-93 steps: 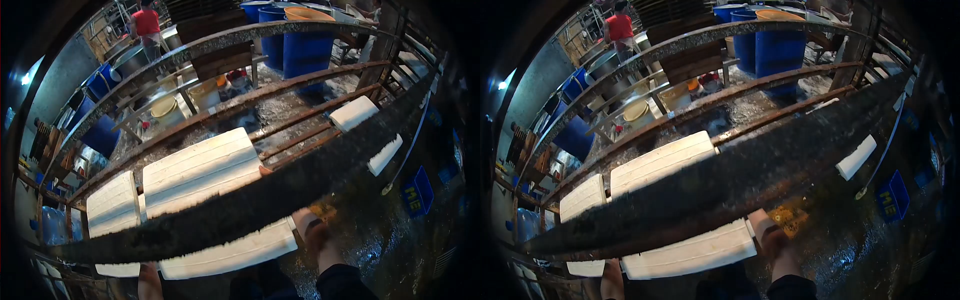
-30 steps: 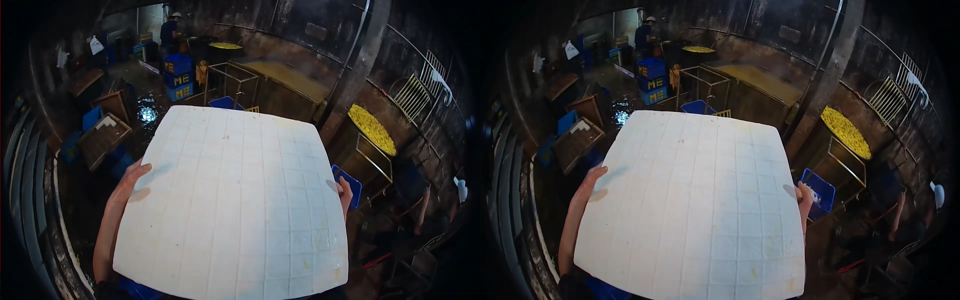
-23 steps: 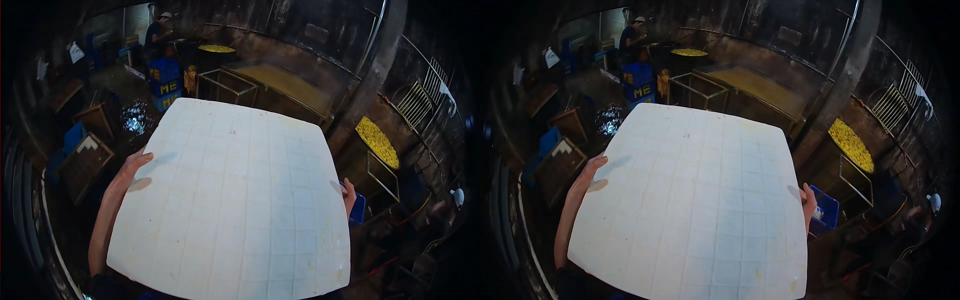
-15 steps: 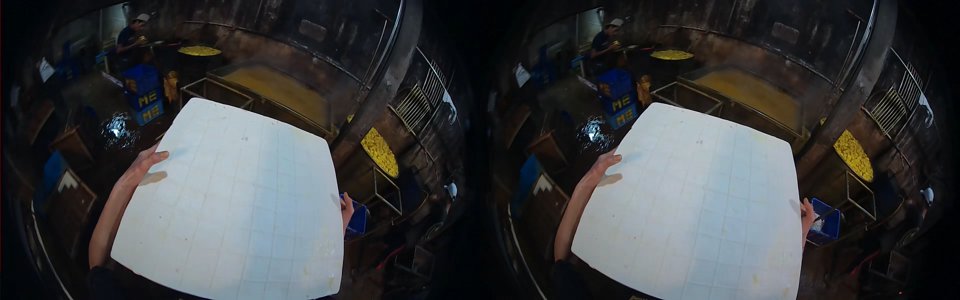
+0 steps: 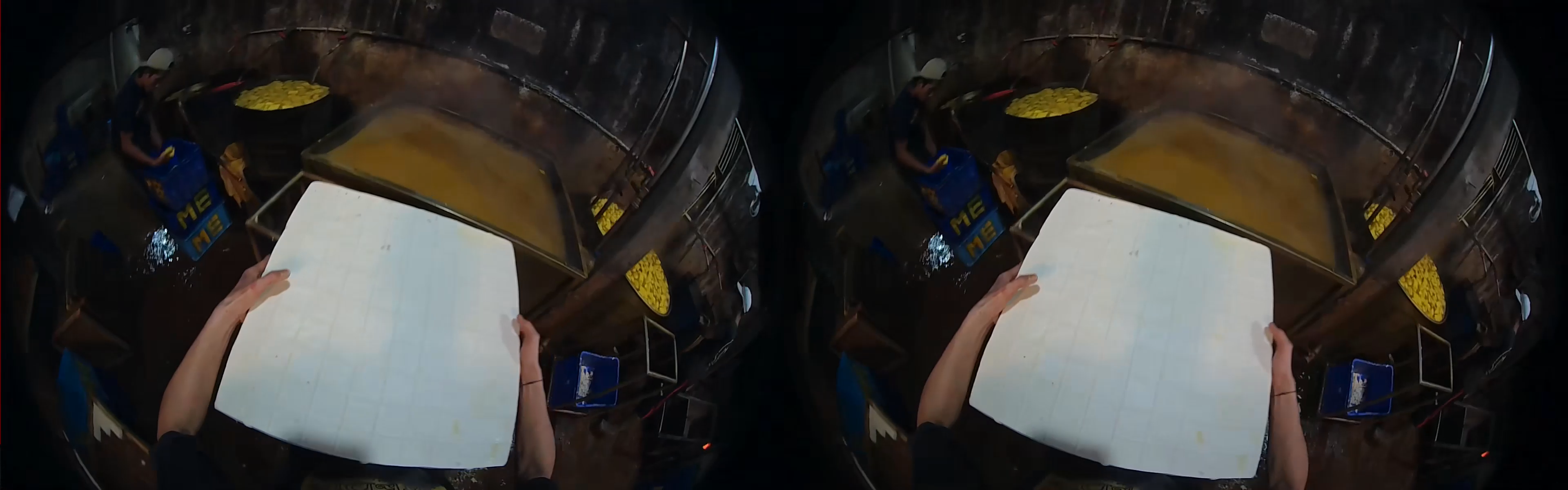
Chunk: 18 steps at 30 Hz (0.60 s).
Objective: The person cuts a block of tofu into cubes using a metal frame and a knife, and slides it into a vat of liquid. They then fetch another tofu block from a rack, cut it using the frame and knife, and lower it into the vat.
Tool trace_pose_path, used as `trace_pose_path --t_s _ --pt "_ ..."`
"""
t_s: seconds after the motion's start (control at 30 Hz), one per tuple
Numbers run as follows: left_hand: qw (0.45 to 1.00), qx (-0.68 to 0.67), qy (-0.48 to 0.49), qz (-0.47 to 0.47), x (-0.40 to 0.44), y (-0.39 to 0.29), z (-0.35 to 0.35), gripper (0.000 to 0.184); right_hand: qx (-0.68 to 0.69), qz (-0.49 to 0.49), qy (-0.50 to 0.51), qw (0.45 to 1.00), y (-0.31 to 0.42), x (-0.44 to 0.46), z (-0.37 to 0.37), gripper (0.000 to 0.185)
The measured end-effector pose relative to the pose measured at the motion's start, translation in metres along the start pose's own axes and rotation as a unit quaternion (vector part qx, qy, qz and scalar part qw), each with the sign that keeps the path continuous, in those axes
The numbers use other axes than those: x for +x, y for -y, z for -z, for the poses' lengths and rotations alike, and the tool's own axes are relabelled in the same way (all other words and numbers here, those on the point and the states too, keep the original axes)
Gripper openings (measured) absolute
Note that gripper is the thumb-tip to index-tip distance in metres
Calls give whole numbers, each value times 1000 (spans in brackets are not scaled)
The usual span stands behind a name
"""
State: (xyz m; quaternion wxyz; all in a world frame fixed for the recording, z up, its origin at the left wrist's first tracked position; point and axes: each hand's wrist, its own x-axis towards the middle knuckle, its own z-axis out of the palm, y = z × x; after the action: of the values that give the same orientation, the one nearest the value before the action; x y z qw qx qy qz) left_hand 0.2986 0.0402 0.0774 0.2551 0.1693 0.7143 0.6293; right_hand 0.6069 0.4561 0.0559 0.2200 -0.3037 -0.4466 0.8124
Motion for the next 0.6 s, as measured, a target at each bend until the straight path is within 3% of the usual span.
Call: trace_pose_path --t_s 0.1,0.2,0.37,0.6 --pt "999 -15 28 -14 78 10 46 67 -5 -24 4 1000 -27 81 -31 39" --pt "999 5 37 37 192 18 109 66 -4 -63 -47 997 -47 142 -109 40" --pt "996 37 76 15 308 16 157 70 -10 -50 -83 995 -69 220 -184 33" --pt "995 79 42 38 393 25 175 70 -6 -84 -93 992 -97 285 -193 42"
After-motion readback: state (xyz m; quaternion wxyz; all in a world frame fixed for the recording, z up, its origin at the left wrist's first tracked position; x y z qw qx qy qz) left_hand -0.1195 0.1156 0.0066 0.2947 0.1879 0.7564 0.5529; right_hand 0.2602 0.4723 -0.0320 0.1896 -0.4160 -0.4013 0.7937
